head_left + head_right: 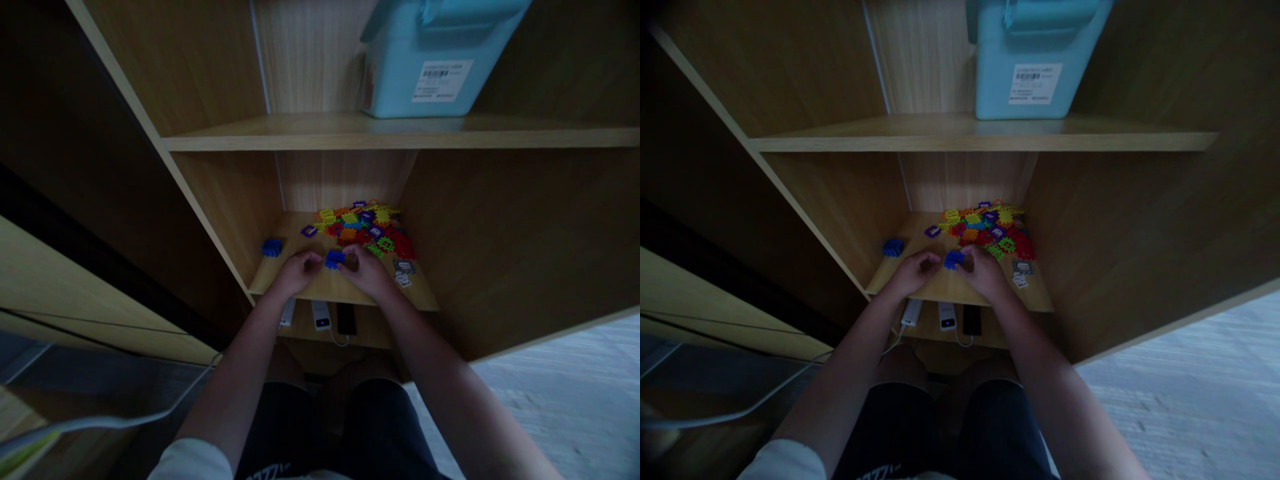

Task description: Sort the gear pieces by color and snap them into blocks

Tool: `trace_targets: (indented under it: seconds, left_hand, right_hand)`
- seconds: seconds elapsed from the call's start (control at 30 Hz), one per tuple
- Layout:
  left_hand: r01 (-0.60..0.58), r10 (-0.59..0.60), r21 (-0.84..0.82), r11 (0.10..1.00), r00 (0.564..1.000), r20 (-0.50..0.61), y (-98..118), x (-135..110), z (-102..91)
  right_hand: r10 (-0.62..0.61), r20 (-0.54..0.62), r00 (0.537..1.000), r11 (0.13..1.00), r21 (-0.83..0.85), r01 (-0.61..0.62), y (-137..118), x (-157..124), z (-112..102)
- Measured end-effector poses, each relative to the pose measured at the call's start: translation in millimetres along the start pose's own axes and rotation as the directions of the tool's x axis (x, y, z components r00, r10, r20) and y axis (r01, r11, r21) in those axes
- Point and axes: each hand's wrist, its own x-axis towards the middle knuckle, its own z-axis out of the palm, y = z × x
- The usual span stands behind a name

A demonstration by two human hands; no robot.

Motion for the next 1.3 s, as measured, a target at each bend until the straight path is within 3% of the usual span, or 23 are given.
trace_targets:
  seconds: [0.2, 0.47, 0.7, 1.03, 1.13, 1.3]
  left_hand:
    - [-0.017, 0.015, 0.044, 0.999, 0.999, 0.047, 5, 0, -3.6]
    - [-0.030, 0.027, 0.100, 0.995, 0.999, 0.035, 0, 1, -2.5]
    - [-0.118, 0.114, 0.121, 0.986, 0.993, 0.043, 4, 3, -3.5]
    - [-0.137, 0.129, 0.156, 0.978, 0.990, 0.061, 3, 4, -1.2]
    - [-0.082, 0.086, 0.279, 0.957, 0.996, 0.000, 9, -4, 1.4]
    - [0.165, -0.036, 0.497, 0.852, 0.966, -0.257, 17, -42, 4.2]
  right_hand:
    - [-0.008, 0.015, 1.000, 1.000, 0.015, 0.008, -2, 0, -2]
    - [-0.022, 0.030, 0.999, 1.000, -0.010, 0.022, -1, -1, -2]
    - [-0.029, 0.054, 0.998, 0.996, -0.083, 0.034, -3, -1, -1]
    - [-0.032, 0.066, 0.997, 0.998, -0.047, 0.035, -2, 0, -2]
    - [-0.017, 0.073, 0.997, 0.999, -0.049, 0.021, 0, 0, -1]
    - [-0.003, 0.078, 0.997, 1.000, -0.025, 0.005, 1, 0, 1]
